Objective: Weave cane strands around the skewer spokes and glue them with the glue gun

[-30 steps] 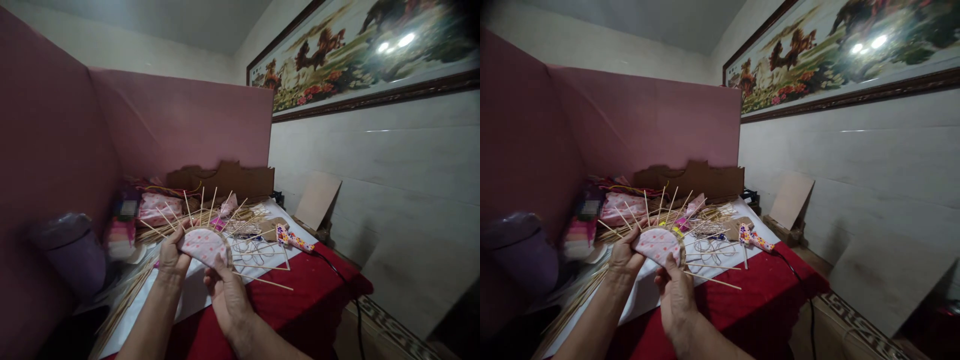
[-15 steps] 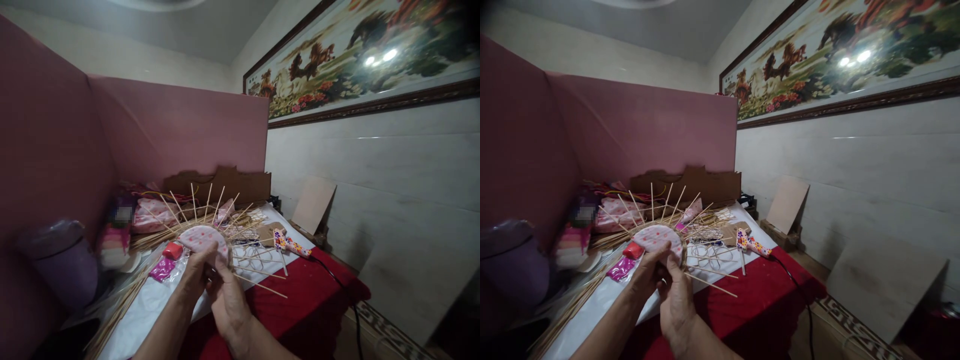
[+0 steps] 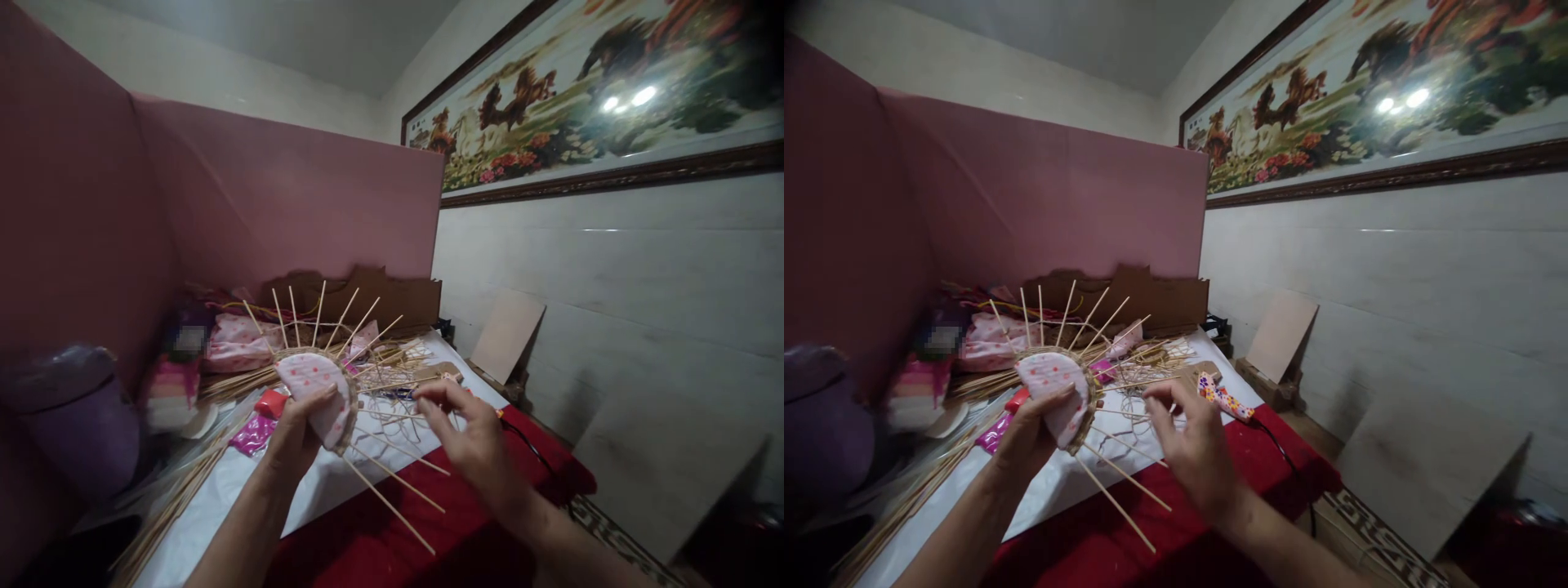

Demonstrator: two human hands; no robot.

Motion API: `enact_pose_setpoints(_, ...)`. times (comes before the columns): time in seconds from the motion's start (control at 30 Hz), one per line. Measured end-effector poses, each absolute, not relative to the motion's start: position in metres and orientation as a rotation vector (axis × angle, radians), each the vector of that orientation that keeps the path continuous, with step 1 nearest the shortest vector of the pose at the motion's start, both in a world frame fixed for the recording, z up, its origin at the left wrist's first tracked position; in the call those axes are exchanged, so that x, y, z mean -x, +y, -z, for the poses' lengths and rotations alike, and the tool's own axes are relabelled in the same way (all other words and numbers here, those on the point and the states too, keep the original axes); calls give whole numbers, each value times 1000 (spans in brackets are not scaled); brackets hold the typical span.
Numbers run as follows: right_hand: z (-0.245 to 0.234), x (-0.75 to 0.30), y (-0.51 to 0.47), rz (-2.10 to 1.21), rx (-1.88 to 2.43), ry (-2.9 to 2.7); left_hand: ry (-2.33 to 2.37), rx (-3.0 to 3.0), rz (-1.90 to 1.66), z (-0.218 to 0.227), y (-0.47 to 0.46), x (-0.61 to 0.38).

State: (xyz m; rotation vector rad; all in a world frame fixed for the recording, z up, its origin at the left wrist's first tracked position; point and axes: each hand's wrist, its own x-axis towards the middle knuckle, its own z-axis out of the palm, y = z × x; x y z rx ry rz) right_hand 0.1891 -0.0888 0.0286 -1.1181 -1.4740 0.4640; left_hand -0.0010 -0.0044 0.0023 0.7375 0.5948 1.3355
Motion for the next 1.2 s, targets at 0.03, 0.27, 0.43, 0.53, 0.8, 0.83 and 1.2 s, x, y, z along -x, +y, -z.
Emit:
enact_pose_setpoints(0.03,-33,-197,-78,-372,1143,-1511,592,-737,-1340,-2,-5,1)
enact_pose_setpoints(0.27,-23,-234,-40,-615,1109,-1276,619,-707,-1392,-2,-2,3)
enact_pose_setpoints(0.43,-7,-240,-29,-852,1054,-1124,596,-599,-1413,-6,-1,5)
enact_pose_setpoints(0.53,0,-232,-22,-1179,968,-1258,613,-561,-1407,-6,-2,4)
enact_pose_setpoints(0.8,14,-208,-20,-1588,756,-1211,629,-555,-1396,-4,-2,4)
enact_pose_setpoints(0.83,17,-207,-19,-1568,752,-1219,629,-560,-1392,-4,-3,4)
enact_pose_setpoints(1.2,30,-209,-21,-1444,812,-1247,623,-582,-1370,-2,-3,2)
